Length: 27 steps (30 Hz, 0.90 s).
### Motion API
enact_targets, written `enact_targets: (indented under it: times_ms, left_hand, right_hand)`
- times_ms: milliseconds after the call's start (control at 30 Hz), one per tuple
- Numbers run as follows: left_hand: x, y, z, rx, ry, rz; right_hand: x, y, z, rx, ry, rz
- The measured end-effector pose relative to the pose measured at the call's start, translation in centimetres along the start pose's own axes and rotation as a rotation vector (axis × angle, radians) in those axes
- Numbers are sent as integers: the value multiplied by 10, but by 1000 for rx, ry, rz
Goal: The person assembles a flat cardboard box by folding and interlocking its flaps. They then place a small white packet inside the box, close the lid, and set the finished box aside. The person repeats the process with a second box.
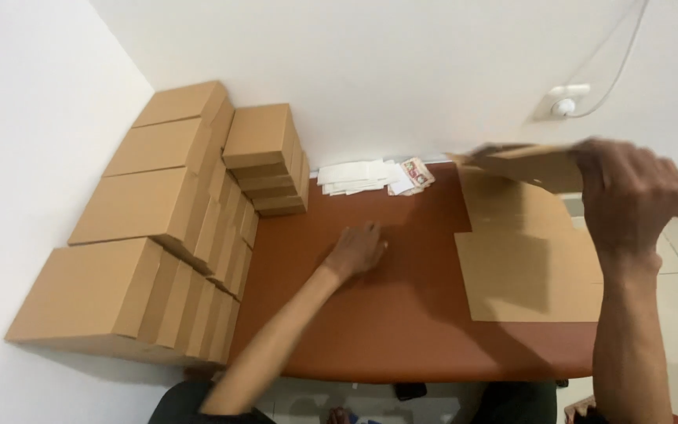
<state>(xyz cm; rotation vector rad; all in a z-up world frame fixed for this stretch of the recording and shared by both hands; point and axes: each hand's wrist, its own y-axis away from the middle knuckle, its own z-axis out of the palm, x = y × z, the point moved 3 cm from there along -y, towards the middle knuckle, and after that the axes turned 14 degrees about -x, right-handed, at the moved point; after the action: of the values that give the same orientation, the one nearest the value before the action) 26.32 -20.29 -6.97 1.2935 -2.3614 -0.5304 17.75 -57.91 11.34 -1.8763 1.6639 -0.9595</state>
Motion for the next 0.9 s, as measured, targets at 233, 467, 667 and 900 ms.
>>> enact_targets:
  times_ms: [233, 467, 667, 900]
  left_hand:
    - [-41, -19, 2, 564, 357, 134]
    - [-47, 15, -14, 604, 948, 224]
    - [-19, 57, -47, 615, 1661, 463]
    - [-71, 7, -6, 656, 1153, 336]
  right_hand:
    - [-13, -94, -104, 78, -359, -218]
    - [-84, -198, -57, -715, -766, -163]
    - [-167, -157, 96, -801, -842, -224]
    - [-204, -85, 190, -460, -603, -226]
